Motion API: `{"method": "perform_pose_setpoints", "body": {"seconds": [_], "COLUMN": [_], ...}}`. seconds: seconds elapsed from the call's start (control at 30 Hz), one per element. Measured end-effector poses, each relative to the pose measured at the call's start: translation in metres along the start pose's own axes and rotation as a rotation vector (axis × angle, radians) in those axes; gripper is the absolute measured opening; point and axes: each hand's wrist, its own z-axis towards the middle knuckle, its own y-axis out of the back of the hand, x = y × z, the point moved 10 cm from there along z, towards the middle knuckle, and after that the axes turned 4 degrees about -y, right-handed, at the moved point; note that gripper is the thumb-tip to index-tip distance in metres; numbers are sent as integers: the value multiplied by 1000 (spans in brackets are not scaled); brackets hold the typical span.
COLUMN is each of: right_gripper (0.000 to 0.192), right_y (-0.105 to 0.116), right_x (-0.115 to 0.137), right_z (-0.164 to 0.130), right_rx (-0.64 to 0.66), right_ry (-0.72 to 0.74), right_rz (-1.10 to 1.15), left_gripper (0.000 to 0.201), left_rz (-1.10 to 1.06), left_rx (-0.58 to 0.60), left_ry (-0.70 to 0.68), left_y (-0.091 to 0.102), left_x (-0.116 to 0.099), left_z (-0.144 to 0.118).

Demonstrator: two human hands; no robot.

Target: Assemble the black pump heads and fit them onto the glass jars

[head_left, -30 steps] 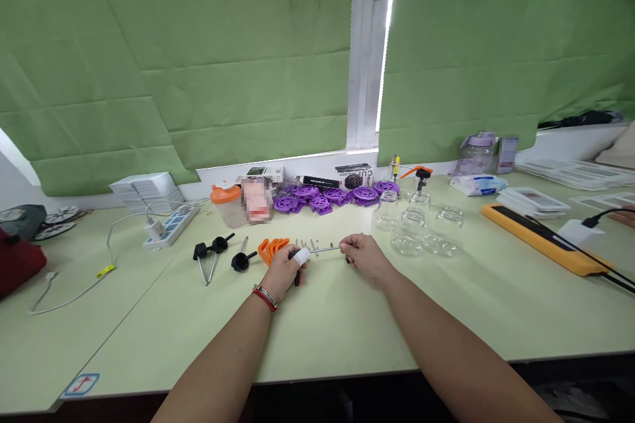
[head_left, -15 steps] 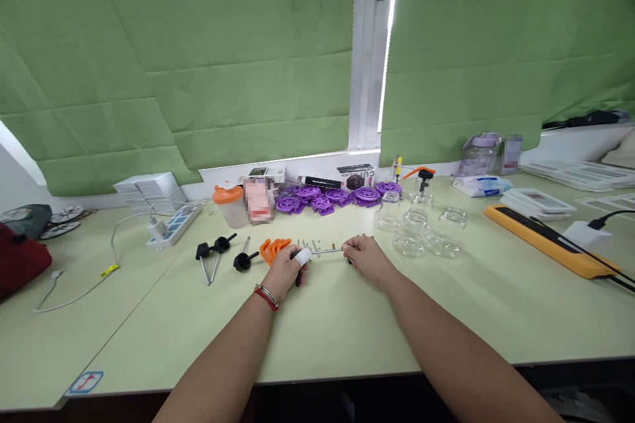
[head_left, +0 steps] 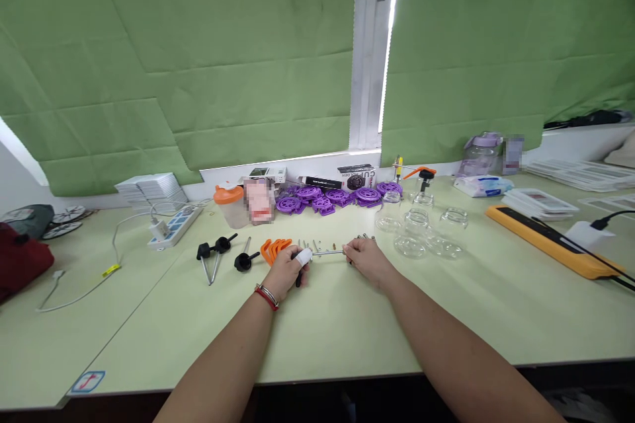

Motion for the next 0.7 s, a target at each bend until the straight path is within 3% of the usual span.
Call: {"method": "perform_pose_setpoints", "body": {"seconds": [0.7], "right_gripper": [38], "right_y": [-10], "right_x": [2], "right_z": [0], "right_rx": [57], "right_ry": [28], "right_rz": [0], "left_gripper": [26], "left_rz": [16], "left_rx": [6], "left_ry": [33], "left_y": [-2], "left_x": [-5], "left_z": [-4]}}
